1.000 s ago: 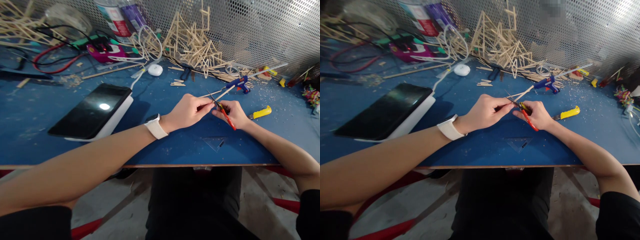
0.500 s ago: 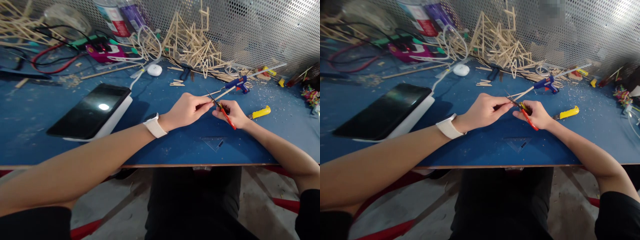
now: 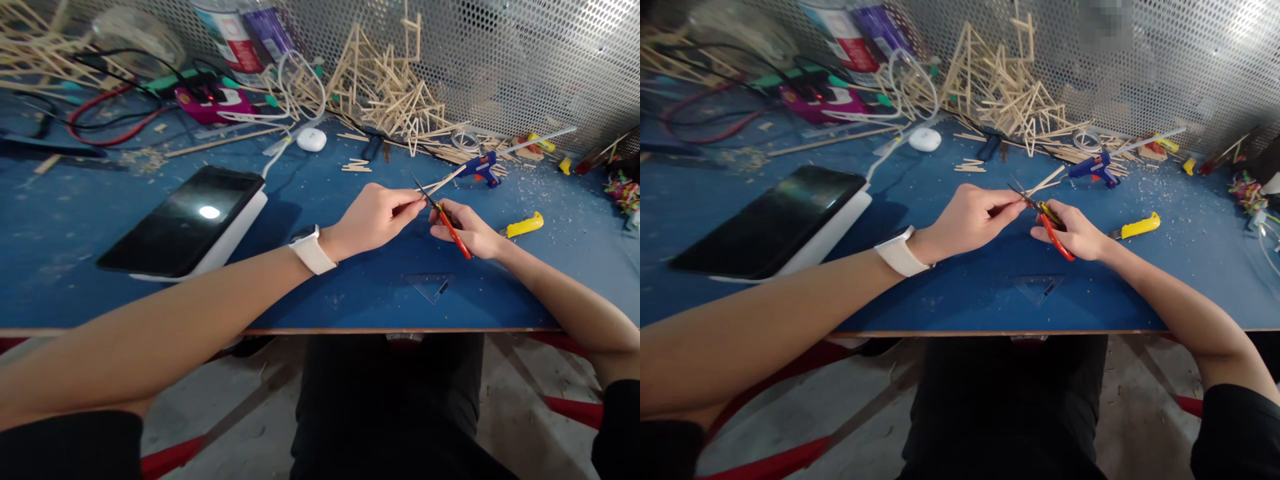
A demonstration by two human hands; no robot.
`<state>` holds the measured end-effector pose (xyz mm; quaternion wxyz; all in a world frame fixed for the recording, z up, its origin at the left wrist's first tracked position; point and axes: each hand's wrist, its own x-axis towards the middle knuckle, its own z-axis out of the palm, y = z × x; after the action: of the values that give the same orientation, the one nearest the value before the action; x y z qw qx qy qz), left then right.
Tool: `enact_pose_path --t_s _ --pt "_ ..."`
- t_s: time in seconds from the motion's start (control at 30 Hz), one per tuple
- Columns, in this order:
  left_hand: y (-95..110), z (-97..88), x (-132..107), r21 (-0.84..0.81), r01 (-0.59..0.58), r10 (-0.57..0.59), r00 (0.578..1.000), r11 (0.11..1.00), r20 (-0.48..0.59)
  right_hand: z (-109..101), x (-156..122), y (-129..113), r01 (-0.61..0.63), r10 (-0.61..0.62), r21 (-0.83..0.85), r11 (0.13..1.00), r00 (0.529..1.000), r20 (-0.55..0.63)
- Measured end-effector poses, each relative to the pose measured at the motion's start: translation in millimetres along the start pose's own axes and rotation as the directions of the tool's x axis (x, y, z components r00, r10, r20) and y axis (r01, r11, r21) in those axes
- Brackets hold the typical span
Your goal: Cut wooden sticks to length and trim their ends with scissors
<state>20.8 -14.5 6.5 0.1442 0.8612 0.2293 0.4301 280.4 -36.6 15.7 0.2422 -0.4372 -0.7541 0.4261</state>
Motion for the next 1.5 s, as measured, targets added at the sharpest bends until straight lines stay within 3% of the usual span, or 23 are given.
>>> enact_pose_path --t_s 0.13,0.43,0.6,0.7,0.87,1.07,1.37,1.5 --pt "-1.7 -1.4 0.7 0.005 0.031 -0.031 0.999 1.000 0.008 -5.0 2.6 3.5 0.062 -0.063 0.013 0.998 0.995 0.076" --pt "-0.3 -2.5 2.9 -0.064 0.071 -0.070 0.997 0.995 0.011 -6.5 4.3 5.5 0.110 -0.109 -0.176 0.978 0.994 0.013" --pt "-4.8 -6.7 6.7 -0.311 0.259 -0.228 0.964 0.914 0.134 -9.0 4.2 8.9 0.106 -0.105 -0.149 0.983 0.994 0.018" --pt "-8.6 -10.5 8.8 -0.361 0.322 -0.268 0.944 0.875 0.192 -10.7 3.2 10.5 0.114 -0.112 -0.121 0.986 0.993 0.025" --pt "-8.8 -11.1 8.3 -0.310 0.265 -0.230 0.962 0.913 0.146 -7.8 4.4 12.3 0.107 -0.107 -0.127 0.986 0.994 0.005" --pt "-10.0 -8.7 4.6 -0.046 0.102 -0.103 0.995 0.994 -0.013 2.2 5.7 9.2 0.052 -0.063 -0.145 0.988 0.995 -0.071" --pt "-11.8 -6.7 -0.2 0.110 0.105 -0.108 0.994 0.988 0.027 4.3 -0.2 -6.2 -0.021 0.018 -0.105 0.994 0.999 -0.033" --pt "-7.7 -5.3 0.6 0.058 0.143 -0.144 0.990 0.988 0.007 7.8 2.8 0.0 -0.015 0.009 -0.081 0.997 0.997 -0.070"
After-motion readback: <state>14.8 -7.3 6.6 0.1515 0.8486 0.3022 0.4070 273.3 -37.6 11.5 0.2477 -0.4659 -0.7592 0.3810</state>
